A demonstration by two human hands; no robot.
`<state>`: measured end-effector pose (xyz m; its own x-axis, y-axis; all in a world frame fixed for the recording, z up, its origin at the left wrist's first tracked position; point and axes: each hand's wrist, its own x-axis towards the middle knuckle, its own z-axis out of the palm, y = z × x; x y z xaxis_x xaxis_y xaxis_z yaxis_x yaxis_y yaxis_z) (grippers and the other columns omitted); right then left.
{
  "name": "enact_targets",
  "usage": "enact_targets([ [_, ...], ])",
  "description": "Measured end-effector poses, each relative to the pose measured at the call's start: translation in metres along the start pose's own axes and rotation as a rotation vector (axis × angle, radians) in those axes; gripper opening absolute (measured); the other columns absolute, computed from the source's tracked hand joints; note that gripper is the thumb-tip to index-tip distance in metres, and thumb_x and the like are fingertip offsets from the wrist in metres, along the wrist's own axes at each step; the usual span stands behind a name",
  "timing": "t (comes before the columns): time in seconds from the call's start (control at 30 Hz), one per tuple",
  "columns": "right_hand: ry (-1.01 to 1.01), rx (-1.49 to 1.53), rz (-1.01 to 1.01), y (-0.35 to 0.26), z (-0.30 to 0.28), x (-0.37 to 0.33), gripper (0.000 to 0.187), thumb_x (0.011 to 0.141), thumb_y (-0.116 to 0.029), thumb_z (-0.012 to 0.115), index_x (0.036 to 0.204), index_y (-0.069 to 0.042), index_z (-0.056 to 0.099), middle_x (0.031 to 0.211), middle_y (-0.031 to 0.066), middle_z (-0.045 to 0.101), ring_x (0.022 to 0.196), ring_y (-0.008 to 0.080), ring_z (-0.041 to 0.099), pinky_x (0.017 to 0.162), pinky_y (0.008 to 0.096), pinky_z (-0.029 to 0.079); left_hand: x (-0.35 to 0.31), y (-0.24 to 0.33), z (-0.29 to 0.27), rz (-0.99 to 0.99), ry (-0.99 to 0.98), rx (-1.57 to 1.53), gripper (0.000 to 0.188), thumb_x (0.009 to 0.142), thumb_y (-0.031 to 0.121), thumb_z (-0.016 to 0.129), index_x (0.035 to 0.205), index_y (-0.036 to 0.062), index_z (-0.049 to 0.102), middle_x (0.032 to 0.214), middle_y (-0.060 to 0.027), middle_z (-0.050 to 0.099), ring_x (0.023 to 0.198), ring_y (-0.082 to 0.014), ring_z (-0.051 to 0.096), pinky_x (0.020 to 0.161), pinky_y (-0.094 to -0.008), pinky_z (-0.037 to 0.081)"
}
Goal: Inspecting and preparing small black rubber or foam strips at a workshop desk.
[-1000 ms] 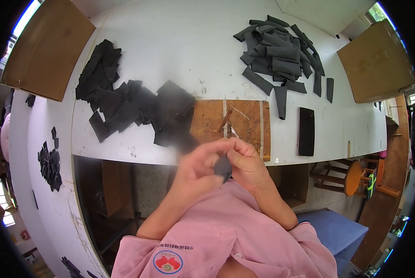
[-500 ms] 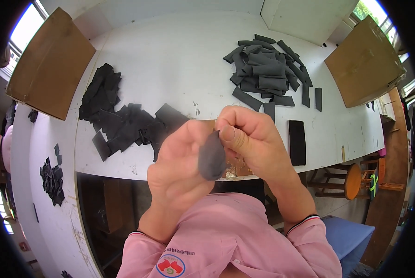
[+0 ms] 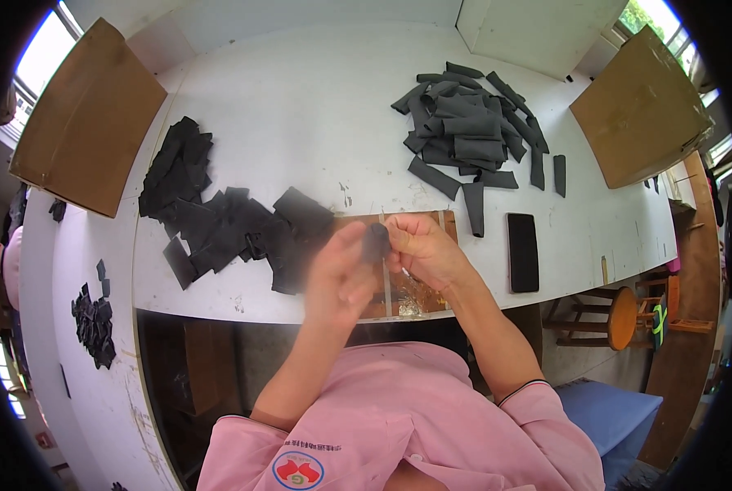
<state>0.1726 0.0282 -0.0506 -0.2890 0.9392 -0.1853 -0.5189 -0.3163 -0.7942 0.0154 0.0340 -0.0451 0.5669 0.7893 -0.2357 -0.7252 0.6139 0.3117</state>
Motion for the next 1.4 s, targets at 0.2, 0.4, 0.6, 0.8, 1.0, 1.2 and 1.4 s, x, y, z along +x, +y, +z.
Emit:
enact_targets([
  [0.2,-0.054,-0.216,-0.049,-0.027,0.016,0.0,0.022,0.083,-0.024,0.057,0.073,-0.005,0.054,0.065,-0.0006,0.052,0.053,0.0059,0.044,0.051,0.0186,0.036,-0.006,0.009,0.029,0.152,-0.119,0.212,0.025,0.083,0.004,0.05,0.107,0.0022,0.045,0.068,-0.0041,0.053,0.036,-0.0045,0.031,0.033,-0.0185,0.028],
  [0.4,-0.123,-0.243,-0.068,0.003,-0.008,0.011,0.022,0.084,-0.024,0.055,0.074,-0.004,0.054,0.066,-0.001,0.051,0.056,0.0056,0.045,0.052,0.0186,0.038,-0.005,-0.008,0.004,0.283,0.03,0.475,0.019,0.084,0.002,0.05,0.101,-0.0012,0.044,0.073,-0.0081,0.056,0.034,-0.0029,0.03,0.031,-0.018,0.03],
  [0.6,0.003,-0.227,-0.115,0.009,-0.006,0.006,0.021,0.086,-0.021,0.053,0.075,-0.004,0.053,0.065,-0.0007,0.051,0.056,0.0057,0.044,0.052,0.019,0.038,0.0,-0.006,0.001,0.426,0.014,0.685,0.024,0.084,0.003,0.048,0.107,-0.0018,0.045,0.078,-0.008,0.057,0.057,-0.0063,0.047,0.051,-0.0194,0.041],
  [0.8,0.258,-0.669,-0.483,-0.013,0.011,-0.014,0.023,0.081,-0.021,0.057,0.087,0.001,0.054,0.065,0.0025,0.052,0.064,0.0126,0.052,0.056,0.0254,0.042,0.007,0.007,0.016,0.901,-0.165,1.331,0.009,0.077,-0.002,0.054,0.085,-0.0017,0.059,0.089,-0.0077,0.058,0.077,-0.0138,0.055,0.067,-0.0247,0.045],
  [1.0,0.09,-1.751,-0.764,-0.036,0.031,-0.017,0.025,0.07,-0.027,0.064,0.073,-0.004,0.055,0.064,0.0063,0.052,0.064,0.0218,0.054,0.053,0.031,0.043,-0.011,0.0,0.026,0.698,0.035,0.725,0.002,0.081,0.001,0.055,0.083,0.0001,0.056,0.086,-0.0059,0.058,0.078,-0.0109,0.053,0.075,-0.0229,0.04],
  [1.2,0.177,-1.634,-0.702,0.005,0.002,-0.013,0.019,0.071,-0.02,0.062,0.065,-0.005,0.054,0.066,0.006,0.055,0.06,0.0208,0.054,0.048,0.0316,0.042,0.0,-0.003,0.013,0.543,-0.101,0.699,0.016,0.079,0.007,0.06,0.092,0.0001,0.056,0.084,-0.0075,0.058,0.079,-0.0125,0.053,0.078,-0.0259,0.041],
  [1.4,0.175,-1.419,-0.782,0.007,0.007,-0.013,0.016,0.072,-0.017,0.061,0.071,-0.002,0.055,0.065,0.0084,0.053,0.057,0.0238,0.054,0.048,0.0333,0.043,0.008,0.013,0.039,0.385,-0.169,0.985,0.011,0.072,0.003,0.064,0.081,-0.0009,0.059,0.081,-0.009,0.058,0.076,-0.0142,0.055,0.072,-0.0259,0.044],
])
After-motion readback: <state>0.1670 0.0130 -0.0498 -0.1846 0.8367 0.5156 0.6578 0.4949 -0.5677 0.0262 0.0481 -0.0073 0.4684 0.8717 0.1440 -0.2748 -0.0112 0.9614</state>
